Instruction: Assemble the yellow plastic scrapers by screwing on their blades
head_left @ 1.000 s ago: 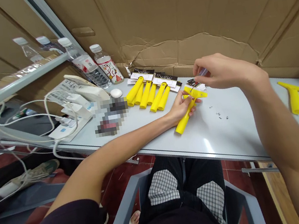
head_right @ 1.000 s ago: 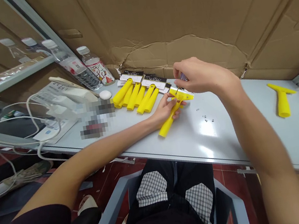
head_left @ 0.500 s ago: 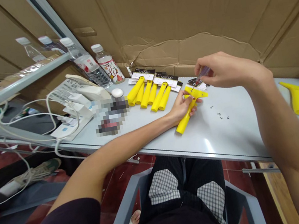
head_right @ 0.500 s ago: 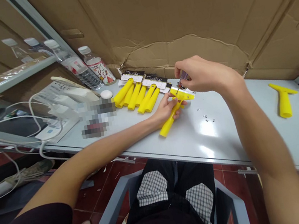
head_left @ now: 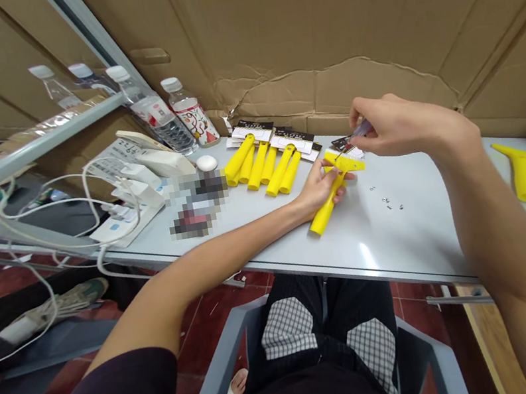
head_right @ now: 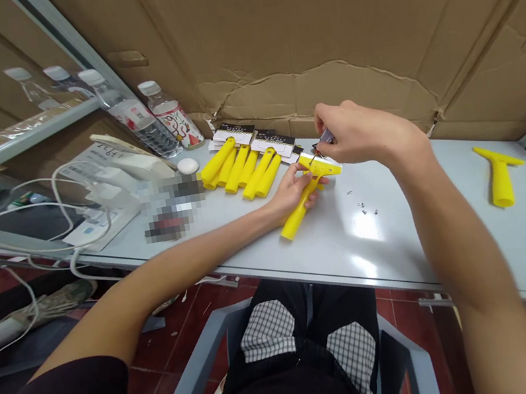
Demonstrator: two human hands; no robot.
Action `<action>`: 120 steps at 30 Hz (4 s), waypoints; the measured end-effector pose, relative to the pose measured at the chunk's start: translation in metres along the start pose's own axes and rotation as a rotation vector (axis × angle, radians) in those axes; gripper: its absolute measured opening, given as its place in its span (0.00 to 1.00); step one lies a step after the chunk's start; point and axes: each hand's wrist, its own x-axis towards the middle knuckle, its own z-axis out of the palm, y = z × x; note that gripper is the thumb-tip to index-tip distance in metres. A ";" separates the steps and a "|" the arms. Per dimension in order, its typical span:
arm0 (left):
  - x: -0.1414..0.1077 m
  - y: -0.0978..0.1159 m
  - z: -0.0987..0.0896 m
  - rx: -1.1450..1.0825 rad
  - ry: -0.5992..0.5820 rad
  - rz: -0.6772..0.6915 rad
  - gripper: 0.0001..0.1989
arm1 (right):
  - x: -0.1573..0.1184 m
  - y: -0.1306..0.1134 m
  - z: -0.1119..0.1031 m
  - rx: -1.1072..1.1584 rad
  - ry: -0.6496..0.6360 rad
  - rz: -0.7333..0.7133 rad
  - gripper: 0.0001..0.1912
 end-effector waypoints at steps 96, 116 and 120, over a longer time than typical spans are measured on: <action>-0.005 0.001 0.002 0.037 -0.013 0.026 0.07 | -0.004 -0.008 -0.003 -0.081 0.012 0.075 0.20; 0.000 -0.004 -0.002 0.032 -0.036 0.053 0.12 | -0.003 -0.008 -0.003 -0.069 0.024 0.073 0.24; -0.001 -0.003 -0.001 0.039 -0.032 0.048 0.10 | -0.006 -0.010 -0.003 -0.073 0.020 0.071 0.21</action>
